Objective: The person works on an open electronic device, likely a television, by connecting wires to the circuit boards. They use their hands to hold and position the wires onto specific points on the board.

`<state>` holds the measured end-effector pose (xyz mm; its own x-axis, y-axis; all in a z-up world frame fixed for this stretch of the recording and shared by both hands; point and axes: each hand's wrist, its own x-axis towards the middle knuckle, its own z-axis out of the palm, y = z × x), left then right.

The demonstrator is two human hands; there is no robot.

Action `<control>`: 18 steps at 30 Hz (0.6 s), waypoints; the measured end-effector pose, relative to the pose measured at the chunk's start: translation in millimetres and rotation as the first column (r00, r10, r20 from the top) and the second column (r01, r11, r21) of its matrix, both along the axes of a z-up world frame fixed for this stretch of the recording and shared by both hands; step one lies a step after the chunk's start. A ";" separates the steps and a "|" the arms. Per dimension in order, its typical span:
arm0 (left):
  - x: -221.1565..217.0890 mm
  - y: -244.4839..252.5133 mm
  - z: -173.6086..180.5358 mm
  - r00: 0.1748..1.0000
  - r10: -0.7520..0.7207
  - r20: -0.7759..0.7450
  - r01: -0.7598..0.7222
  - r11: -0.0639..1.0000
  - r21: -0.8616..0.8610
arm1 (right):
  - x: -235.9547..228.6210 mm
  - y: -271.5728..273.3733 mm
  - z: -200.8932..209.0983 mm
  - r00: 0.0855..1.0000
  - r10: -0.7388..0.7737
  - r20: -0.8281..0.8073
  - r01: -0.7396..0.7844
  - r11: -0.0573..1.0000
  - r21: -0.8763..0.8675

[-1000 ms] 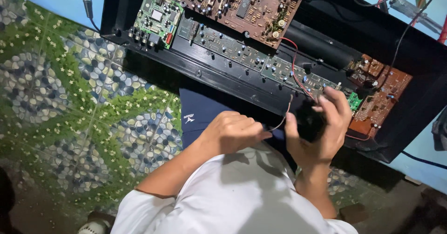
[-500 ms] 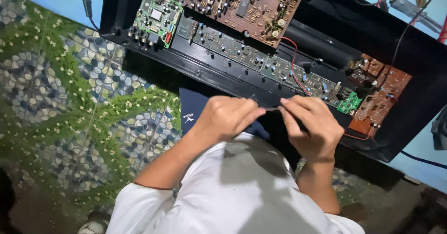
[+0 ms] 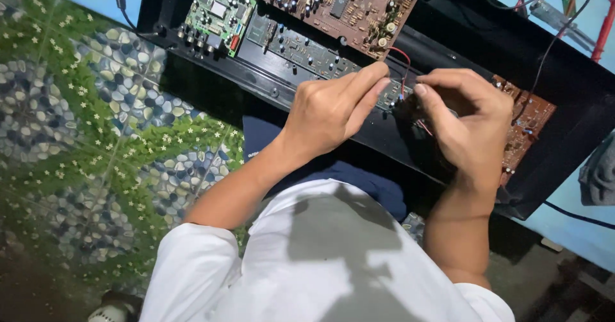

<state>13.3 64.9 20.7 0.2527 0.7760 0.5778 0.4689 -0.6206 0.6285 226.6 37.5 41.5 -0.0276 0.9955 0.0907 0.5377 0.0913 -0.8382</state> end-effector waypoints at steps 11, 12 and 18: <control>-20.3 -1.0 -21.3 0.992 0.104 -0.071 -0.105 0.994 -0.018 | -11.7 24.6 -4.7 0.991 0.132 -0.004 -0.131 0.981 -0.144; -20.8 0.4 -25.7 0.990 0.098 -0.098 -0.100 0.995 -0.023 | -11.1 27.7 -5.0 0.981 0.183 0.071 -0.176 0.980 -0.091; -16.1 3.2 -36.2 0.994 0.096 -0.054 -0.098 0.995 -0.027 | -11.5 28.5 -7.6 0.976 0.163 0.143 -0.154 0.986 -0.069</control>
<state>-2.8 68.1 -15.5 0.2052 0.8148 0.5422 0.5590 -0.5523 0.6185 215.1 66.0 33.9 -0.1944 0.9808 0.0169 0.6382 0.1396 -0.7571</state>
